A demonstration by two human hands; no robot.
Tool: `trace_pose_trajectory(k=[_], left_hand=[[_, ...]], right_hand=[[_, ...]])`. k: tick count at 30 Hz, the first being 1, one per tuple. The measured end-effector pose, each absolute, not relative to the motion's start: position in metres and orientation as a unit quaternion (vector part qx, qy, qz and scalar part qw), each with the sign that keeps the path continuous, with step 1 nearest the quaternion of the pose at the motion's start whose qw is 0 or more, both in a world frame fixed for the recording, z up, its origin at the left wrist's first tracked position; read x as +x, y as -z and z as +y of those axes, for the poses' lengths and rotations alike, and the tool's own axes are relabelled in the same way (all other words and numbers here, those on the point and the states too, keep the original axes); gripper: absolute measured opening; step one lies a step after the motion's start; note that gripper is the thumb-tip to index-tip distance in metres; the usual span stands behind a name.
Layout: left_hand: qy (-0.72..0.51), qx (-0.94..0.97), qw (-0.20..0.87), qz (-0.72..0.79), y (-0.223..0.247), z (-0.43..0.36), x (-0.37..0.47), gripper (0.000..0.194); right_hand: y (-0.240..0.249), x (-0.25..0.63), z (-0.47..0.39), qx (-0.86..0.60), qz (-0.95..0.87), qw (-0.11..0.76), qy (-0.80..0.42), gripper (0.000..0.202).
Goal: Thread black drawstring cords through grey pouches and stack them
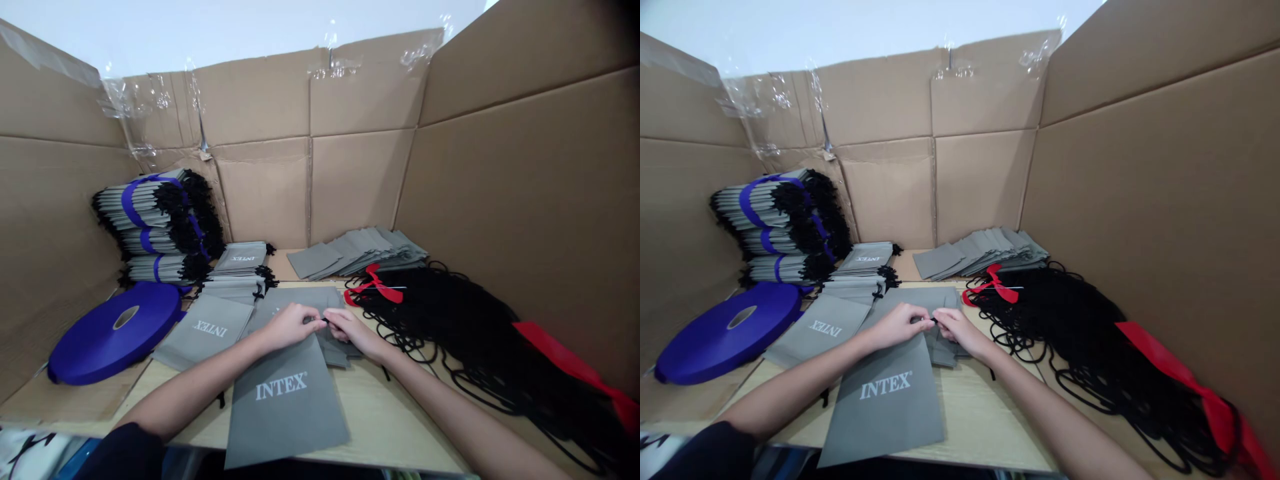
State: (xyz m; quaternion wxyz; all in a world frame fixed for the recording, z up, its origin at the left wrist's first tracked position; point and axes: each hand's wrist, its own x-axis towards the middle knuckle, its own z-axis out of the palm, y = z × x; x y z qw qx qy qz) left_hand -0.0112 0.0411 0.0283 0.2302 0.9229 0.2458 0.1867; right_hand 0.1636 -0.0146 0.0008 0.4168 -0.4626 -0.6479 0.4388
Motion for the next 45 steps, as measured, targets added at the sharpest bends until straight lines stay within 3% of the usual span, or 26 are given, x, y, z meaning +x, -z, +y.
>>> trace_pose_trajectory(k=[4,14,17,22,27,32,45], left_hand=[[-0.175,0.923,0.235,0.25,-0.027,0.042,-0.01,0.032],[-0.173,0.921,0.24,0.252,-0.024,0.04,-0.01,0.032],[-0.174,0.924,0.243,0.24,-0.023,0.04,-0.01,0.03],[-0.178,0.924,0.247,0.233,-0.025,0.04,-0.01,0.029],[-0.21,0.921,0.246,0.218,-0.032,0.035,-0.008,0.029],[-0.251,0.915,0.231,0.216,-0.04,0.026,-0.004,0.03],[-0.305,0.883,0.306,0.182,-0.062,0.01,-0.002,0.034]], right_hand=[[-0.001,0.162,-0.014,-0.471,-0.633,0.43,-0.44,0.034],[0.0,0.156,-0.016,-0.543,-0.678,0.438,-0.232,0.043],[-0.003,0.155,-0.017,-0.522,-0.677,0.442,-0.272,0.042],[-0.01,0.155,-0.021,-0.464,-0.565,0.454,-0.51,0.036],[-0.007,0.151,-0.021,-0.401,-0.44,0.525,-0.607,0.036],[-0.013,0.148,-0.023,-0.383,-0.368,0.592,-0.606,0.041],[-0.038,0.148,-0.034,-0.424,-0.453,0.649,-0.441,0.041]])
